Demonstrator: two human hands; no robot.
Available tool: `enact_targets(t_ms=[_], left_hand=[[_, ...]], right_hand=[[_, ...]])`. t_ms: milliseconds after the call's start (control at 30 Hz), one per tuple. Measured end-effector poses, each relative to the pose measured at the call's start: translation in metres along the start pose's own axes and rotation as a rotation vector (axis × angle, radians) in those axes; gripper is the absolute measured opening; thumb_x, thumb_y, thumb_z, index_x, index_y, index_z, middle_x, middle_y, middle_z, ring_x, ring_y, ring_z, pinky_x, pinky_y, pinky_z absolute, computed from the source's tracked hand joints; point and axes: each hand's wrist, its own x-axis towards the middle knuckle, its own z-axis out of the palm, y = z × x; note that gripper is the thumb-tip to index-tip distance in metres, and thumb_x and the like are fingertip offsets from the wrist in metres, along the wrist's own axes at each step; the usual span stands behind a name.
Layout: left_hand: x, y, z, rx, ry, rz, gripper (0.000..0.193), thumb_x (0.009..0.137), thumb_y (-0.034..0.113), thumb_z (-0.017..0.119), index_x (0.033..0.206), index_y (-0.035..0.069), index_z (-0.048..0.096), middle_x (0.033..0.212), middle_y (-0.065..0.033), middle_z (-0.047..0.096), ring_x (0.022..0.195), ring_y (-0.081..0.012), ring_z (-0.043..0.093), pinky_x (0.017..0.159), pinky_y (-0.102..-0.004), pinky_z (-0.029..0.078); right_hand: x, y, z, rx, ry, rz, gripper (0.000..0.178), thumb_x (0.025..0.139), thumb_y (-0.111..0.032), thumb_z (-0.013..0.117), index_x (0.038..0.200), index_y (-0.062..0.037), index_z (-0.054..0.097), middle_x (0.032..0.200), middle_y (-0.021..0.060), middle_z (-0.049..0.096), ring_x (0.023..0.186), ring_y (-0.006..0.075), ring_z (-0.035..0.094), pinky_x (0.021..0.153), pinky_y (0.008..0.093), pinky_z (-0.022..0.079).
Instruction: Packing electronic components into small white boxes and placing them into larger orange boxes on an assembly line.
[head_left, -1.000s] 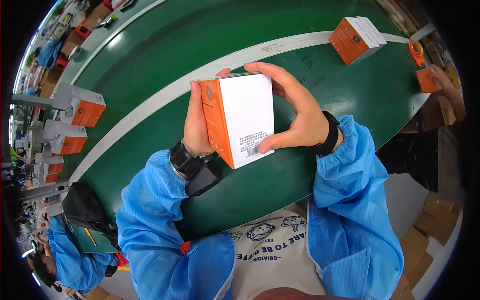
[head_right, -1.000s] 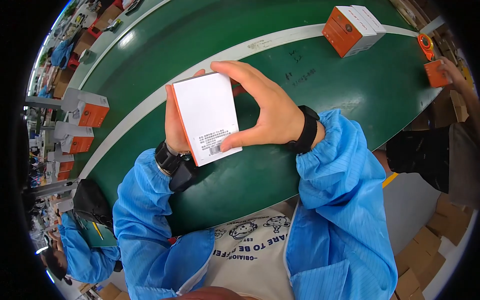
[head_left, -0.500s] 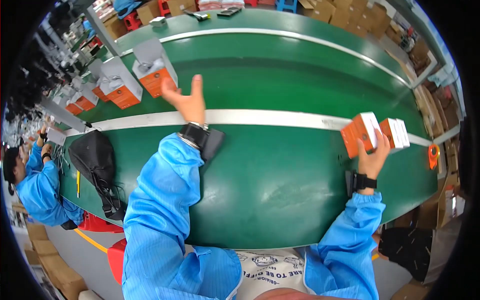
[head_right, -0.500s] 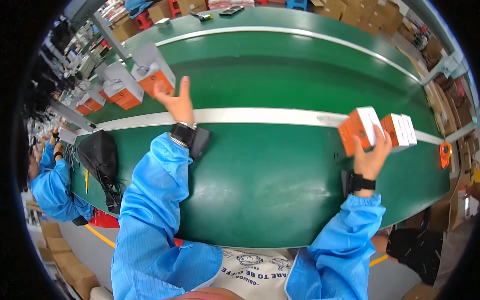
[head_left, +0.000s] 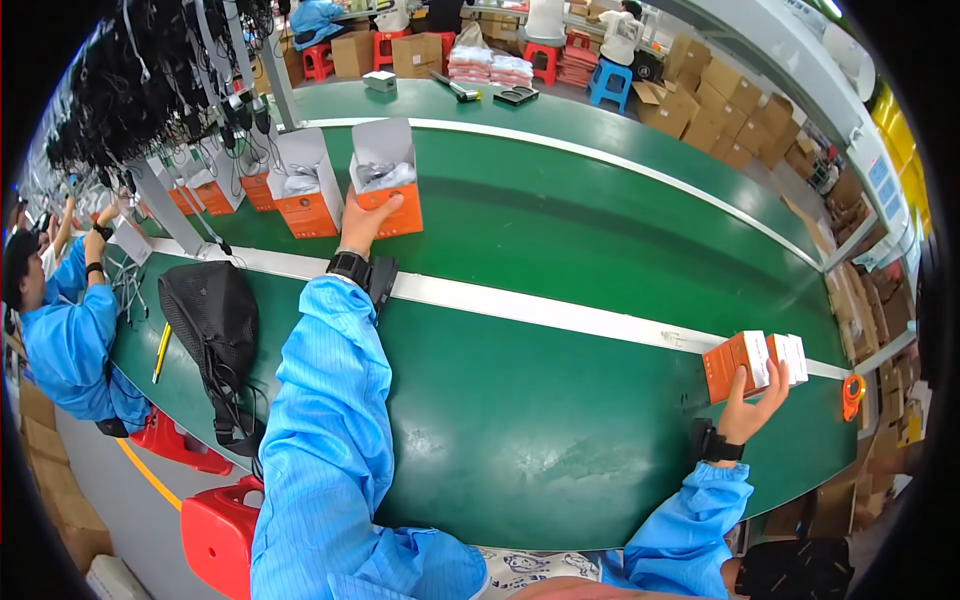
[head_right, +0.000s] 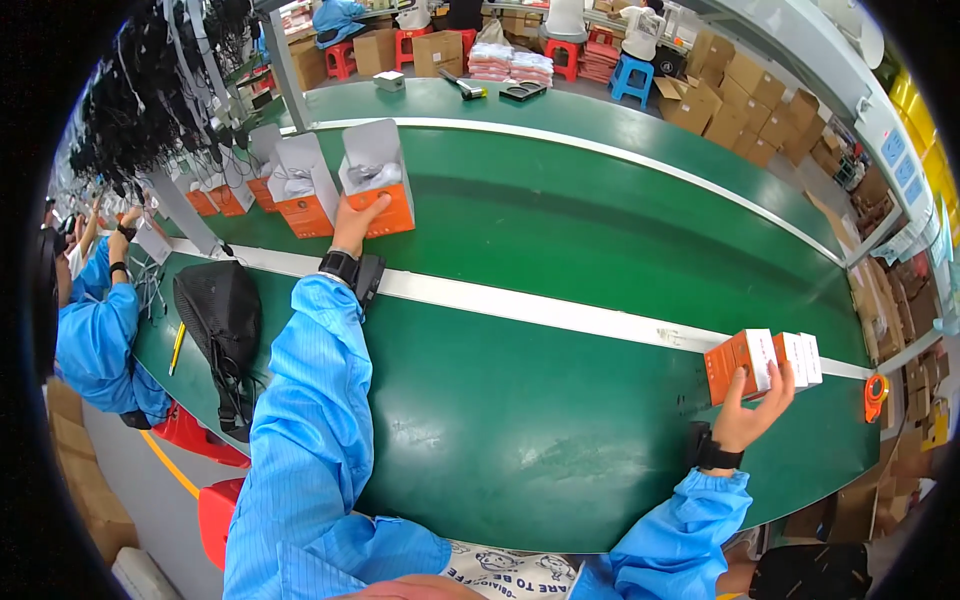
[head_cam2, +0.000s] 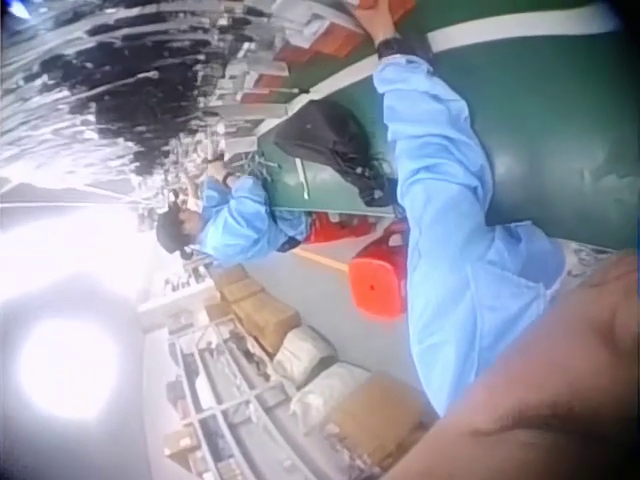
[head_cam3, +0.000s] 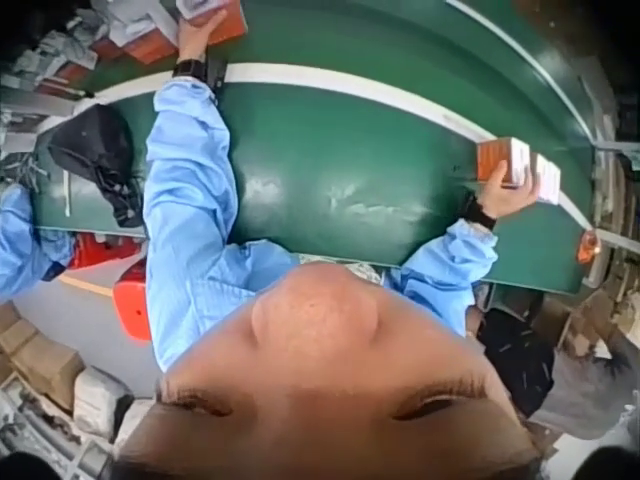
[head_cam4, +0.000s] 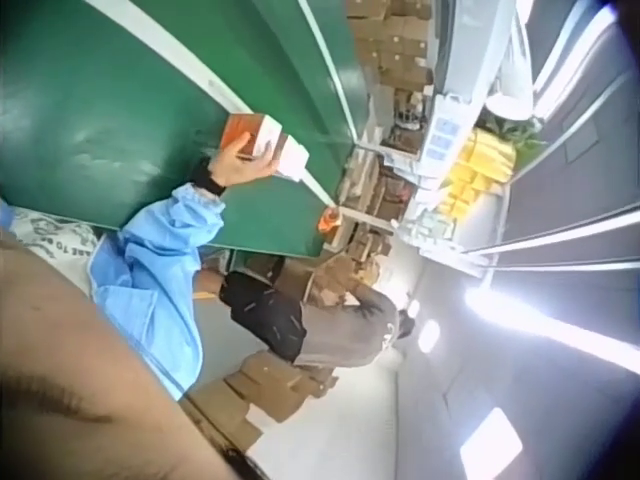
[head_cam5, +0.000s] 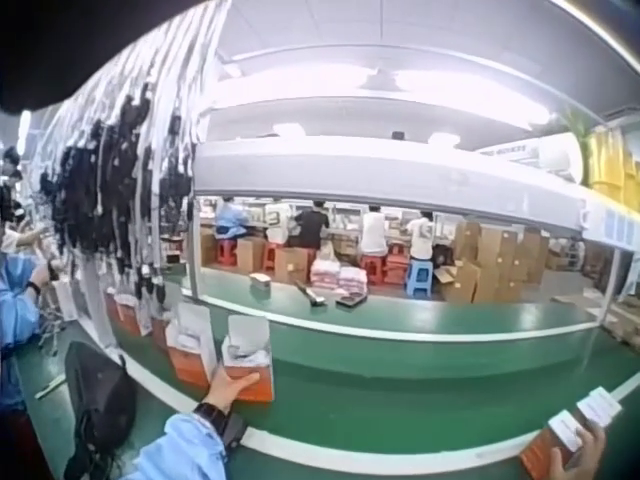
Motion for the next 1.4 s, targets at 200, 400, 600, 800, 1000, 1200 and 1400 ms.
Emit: enact_targets(t_ms=[200,400,600,800,1000,1200,1400], left_hand=[[-0.073,0.031,0.096,-0.063,-0.326,0.099,0.082,0.063,0.011,0.08,0.128,0.0,0.032,0.116,-0.0104,0.051,0.11,-0.0199,0.05,0.095,-0.0335,0.041],[-0.213,0.079,0.178,-0.277,-0.702,-0.059,0.089,0.062,0.012,0.081,0.133,0.002,0.027,0.129,-0.0133,0.042,0.119,-0.0225,0.043,0.099,-0.036,0.036],[-0.251,0.096,0.189,0.032,-0.764,0.331,0.07,0.077,0.02,0.069,0.134,0.003,0.032,0.138,-0.019,0.029,0.126,-0.0303,0.035,0.102,-0.0398,0.031],[-0.244,0.106,0.186,0.175,-0.883,0.613,0.04,0.085,0.02,0.058,0.122,0.005,0.051,0.138,-0.0223,0.028,0.125,-0.036,0.036,0.101,-0.0413,0.033],[-0.253,0.109,0.189,0.017,-0.776,0.45,0.037,0.083,0.01,0.057,0.119,0.006,0.053,0.137,-0.022,0.032,0.124,-0.0339,0.037,0.102,-0.0406,0.031],[-0.265,0.115,0.198,-0.33,-0.656,0.121,0.055,0.081,0.003,0.056,0.131,0.003,0.033,0.137,-0.02,0.033,0.125,-0.0283,0.037,0.104,-0.0393,0.027],[-0.262,0.111,0.194,-0.237,-0.673,0.145,0.066,0.078,0.0,0.057,0.134,0.002,0.022,0.132,-0.0173,0.037,0.123,-0.0257,0.038,0.105,-0.0395,0.027]], right_hand=[[-0.015,-0.043,-0.002,0.321,-0.367,0.017,0.021,0.077,-0.001,0.062,0.097,0.0005,0.057,0.112,0.0129,0.056,0.103,0.027,0.054,0.091,0.0361,0.04],[-0.026,-0.093,0.006,0.893,-0.655,0.028,0.031,0.069,-0.009,0.072,0.096,-0.0024,0.058,0.126,0.0175,0.047,0.117,0.0301,0.046,0.097,0.0371,0.037],[-0.032,-0.088,-0.001,0.907,-0.618,0.063,0.035,0.074,-0.009,0.068,0.106,-0.0009,0.056,0.132,0.0203,0.038,0.121,0.0343,0.041,0.1,0.04,0.033],[-0.032,-0.087,-0.005,0.851,-0.713,-0.131,0.035,0.077,-0.005,0.064,0.111,0.0005,0.055,0.134,0.0194,0.035,0.122,0.035,0.04,0.102,0.0396,0.031],[-0.038,-0.094,-0.004,1.144,-0.672,0.201,0.063,0.074,0.003,0.059,0.132,-0.0046,0.034,0.131,0.0156,0.038,0.121,0.0275,0.04,0.101,0.037,0.032],[-0.034,-0.097,-0.003,1.433,-0.692,0.538,0.077,0.072,0.008,0.056,0.137,-0.0078,0.019,0.128,0.0138,0.041,0.119,0.0236,0.041,0.1,0.0364,0.033],[-0.036,-0.119,-0.005,1.352,-0.675,0.832,0.08,0.07,0.01,0.057,0.138,-0.0071,0.018,0.127,0.0143,0.041,0.118,0.0228,0.042,0.099,0.0349,0.034]])
